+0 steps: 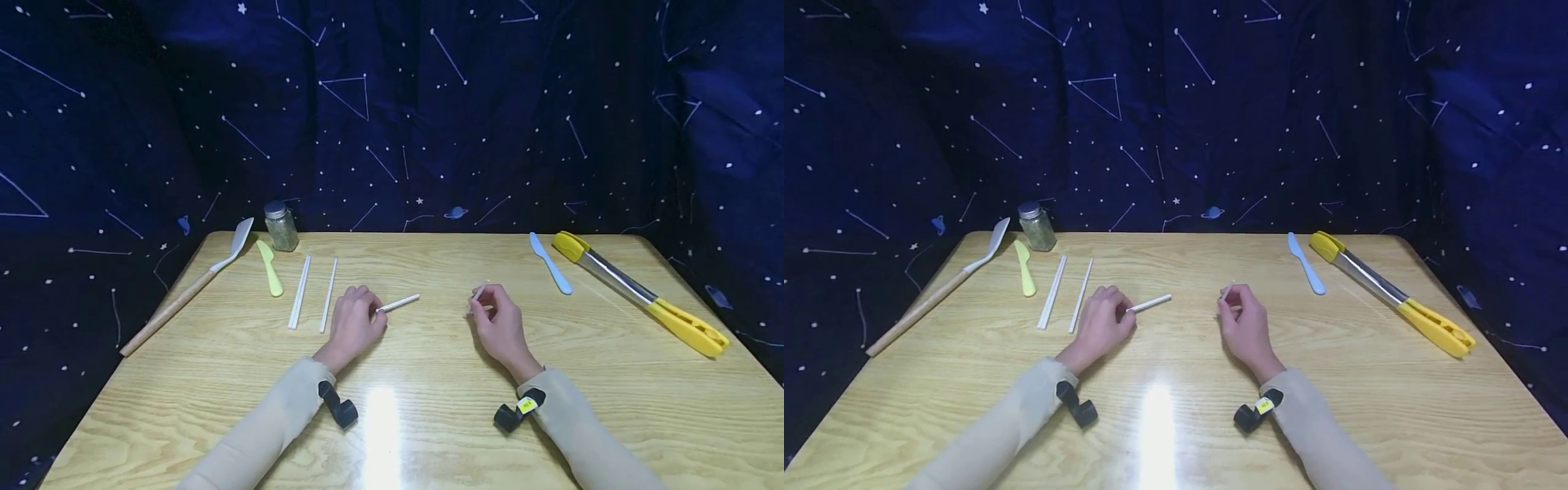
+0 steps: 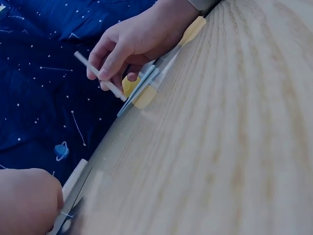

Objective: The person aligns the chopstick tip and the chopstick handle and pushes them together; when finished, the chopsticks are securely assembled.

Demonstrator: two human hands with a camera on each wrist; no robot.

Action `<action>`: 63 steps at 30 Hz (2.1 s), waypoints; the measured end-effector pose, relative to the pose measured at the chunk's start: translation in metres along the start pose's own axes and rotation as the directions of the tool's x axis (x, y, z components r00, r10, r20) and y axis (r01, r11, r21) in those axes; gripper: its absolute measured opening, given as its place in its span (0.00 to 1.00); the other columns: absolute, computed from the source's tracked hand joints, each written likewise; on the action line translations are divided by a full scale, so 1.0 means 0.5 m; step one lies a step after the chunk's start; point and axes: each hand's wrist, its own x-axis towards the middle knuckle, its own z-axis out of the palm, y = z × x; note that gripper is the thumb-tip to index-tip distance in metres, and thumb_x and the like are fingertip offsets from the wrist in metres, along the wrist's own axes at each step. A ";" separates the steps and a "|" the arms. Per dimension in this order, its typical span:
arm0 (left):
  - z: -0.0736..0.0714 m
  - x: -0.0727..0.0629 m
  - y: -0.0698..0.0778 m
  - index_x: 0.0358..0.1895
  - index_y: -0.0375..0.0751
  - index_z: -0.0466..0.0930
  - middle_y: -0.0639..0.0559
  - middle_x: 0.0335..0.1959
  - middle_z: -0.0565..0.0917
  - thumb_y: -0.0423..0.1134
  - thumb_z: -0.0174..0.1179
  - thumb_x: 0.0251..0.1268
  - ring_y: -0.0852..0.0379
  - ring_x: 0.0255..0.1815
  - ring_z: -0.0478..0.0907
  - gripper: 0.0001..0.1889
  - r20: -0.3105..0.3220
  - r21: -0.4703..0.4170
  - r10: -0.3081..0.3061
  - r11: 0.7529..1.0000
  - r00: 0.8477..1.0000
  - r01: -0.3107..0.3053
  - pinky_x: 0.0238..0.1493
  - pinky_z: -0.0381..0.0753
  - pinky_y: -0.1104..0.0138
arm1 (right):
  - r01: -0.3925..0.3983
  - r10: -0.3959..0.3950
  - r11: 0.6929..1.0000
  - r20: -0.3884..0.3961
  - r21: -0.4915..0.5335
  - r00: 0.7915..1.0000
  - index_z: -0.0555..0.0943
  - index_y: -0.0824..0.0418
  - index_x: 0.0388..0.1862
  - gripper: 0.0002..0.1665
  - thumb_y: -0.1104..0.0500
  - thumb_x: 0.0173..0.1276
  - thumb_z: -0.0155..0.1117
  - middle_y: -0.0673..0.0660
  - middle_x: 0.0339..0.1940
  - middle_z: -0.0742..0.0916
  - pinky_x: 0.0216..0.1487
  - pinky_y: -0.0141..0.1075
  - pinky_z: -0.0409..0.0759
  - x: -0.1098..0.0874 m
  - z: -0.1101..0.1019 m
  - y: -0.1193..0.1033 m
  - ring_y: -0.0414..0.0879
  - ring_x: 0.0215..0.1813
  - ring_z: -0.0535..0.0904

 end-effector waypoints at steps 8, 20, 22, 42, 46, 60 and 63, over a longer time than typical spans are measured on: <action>0.004 0.000 0.001 0.28 0.39 0.84 0.53 0.23 0.82 0.33 0.62 0.53 0.58 0.27 0.72 0.02 -0.025 -0.089 0.024 0.996 0.999 -0.026 0.29 0.71 0.69 | -0.031 0.046 0.978 -0.064 0.206 0.997 0.74 0.75 0.42 0.08 0.74 0.65 0.60 0.67 0.36 0.85 0.29 0.23 0.75 -0.001 -0.006 -0.027 0.39 0.33 0.83; -0.001 -0.015 0.010 0.34 0.39 0.84 0.53 0.29 0.84 0.35 0.65 0.58 0.58 0.31 0.73 0.03 0.016 -0.236 0.046 0.971 0.999 -0.041 0.31 0.70 0.72 | -0.276 0.315 0.811 0.012 0.515 0.949 0.74 0.73 0.40 0.05 0.71 0.67 0.59 0.49 0.29 0.84 0.29 0.27 0.81 0.001 0.003 -0.011 0.37 0.25 0.80; -0.001 -0.017 0.012 0.34 0.39 0.84 0.52 0.28 0.84 0.34 0.64 0.58 0.58 0.30 0.73 0.03 0.015 -0.261 0.060 0.964 0.998 -0.054 0.31 0.69 0.72 | -0.291 0.330 0.801 0.019 0.523 0.944 0.74 0.70 0.39 0.04 0.70 0.67 0.59 0.52 0.29 0.84 0.28 0.26 0.80 0.001 0.004 -0.010 0.36 0.24 0.80; 0.009 -0.030 0.023 0.34 0.39 0.83 0.52 0.28 0.83 0.33 0.63 0.61 0.57 0.28 0.72 0.02 0.040 -0.383 0.166 0.913 0.985 -0.139 0.30 0.70 0.74 | -0.262 0.244 0.772 0.111 0.580 0.963 0.70 0.77 0.42 0.08 0.70 0.71 0.54 0.50 0.30 0.88 0.31 0.26 0.78 -0.001 0.001 -0.005 0.35 0.26 0.82; 0.008 -0.029 0.026 0.33 0.38 0.84 0.51 0.27 0.84 0.33 0.63 0.61 0.56 0.27 0.73 0.02 0.029 -0.379 0.144 0.917 0.989 -0.123 0.29 0.71 0.74 | -0.271 0.246 0.775 0.122 0.571 0.961 0.70 0.77 0.42 0.08 0.70 0.71 0.54 0.52 0.30 0.88 0.31 0.26 0.78 -0.001 -0.001 -0.007 0.36 0.27 0.83; 0.009 -0.029 0.026 0.35 0.40 0.84 0.53 0.26 0.84 0.35 0.64 0.61 0.56 0.28 0.74 0.03 0.065 -0.388 0.099 0.919 0.993 -0.067 0.30 0.71 0.73 | -0.302 0.258 0.764 0.158 0.571 0.953 0.72 0.71 0.41 0.04 0.69 0.71 0.53 0.52 0.31 0.88 0.33 0.27 0.78 -0.002 -0.004 -0.005 0.36 0.28 0.83; 0.009 -0.029 0.026 0.35 0.40 0.84 0.53 0.27 0.83 0.35 0.64 0.62 0.56 0.28 0.74 0.03 0.072 -0.383 0.103 0.921 0.992 -0.068 0.31 0.70 0.72 | -0.311 0.268 0.755 0.161 0.576 0.950 0.73 0.69 0.39 0.02 0.69 0.71 0.53 0.52 0.30 0.88 0.32 0.26 0.78 -0.002 -0.004 -0.006 0.36 0.28 0.83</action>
